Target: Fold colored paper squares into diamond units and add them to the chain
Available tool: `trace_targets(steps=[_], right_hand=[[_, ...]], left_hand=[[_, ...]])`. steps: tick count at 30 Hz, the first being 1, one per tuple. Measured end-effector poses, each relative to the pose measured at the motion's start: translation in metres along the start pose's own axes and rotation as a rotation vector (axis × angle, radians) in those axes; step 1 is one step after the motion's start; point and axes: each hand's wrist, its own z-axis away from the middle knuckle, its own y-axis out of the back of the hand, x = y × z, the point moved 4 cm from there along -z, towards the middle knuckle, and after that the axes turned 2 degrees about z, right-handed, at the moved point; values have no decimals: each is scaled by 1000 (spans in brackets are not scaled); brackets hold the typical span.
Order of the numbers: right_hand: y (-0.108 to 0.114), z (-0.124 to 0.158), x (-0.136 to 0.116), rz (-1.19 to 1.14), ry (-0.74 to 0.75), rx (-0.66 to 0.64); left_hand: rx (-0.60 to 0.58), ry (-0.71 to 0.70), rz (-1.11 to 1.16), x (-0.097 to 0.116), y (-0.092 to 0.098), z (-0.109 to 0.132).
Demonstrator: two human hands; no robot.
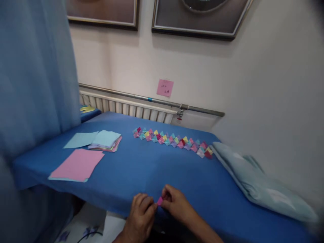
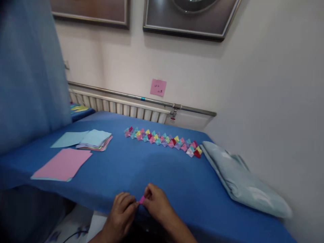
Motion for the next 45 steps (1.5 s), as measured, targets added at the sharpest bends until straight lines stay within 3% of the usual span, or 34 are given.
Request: trace_targets(steps=[5, 10, 17, 20, 25, 34, 41, 45], right_hand=[[-1, -6, 5, -13, 48, -12], [-1, -9, 8, -21, 67, 1], [0, -2, 0, 3, 45, 17], [0, 3, -2, 10, 34, 48], [0, 7, 4, -45, -29, 85], [-3, 8, 17, 113, 44, 155], [-3, 6, 15, 114, 71, 144], [-2, 13, 19, -61, 63, 168]], left_hand=[[-15, 30, -58, 4, -8, -6], [76, -3, -159, 4, -18, -3], [-28, -38, -129, 7, -9, 2], [-13, -33, -123, 2, -4, 7], [-77, -185, -179, -10, -13, 22], [-47, -290, -236, -27, -24, 38], [-37, -263, -226, -22, -22, 35], [-41, -140, -181, -10, -16, 28]])
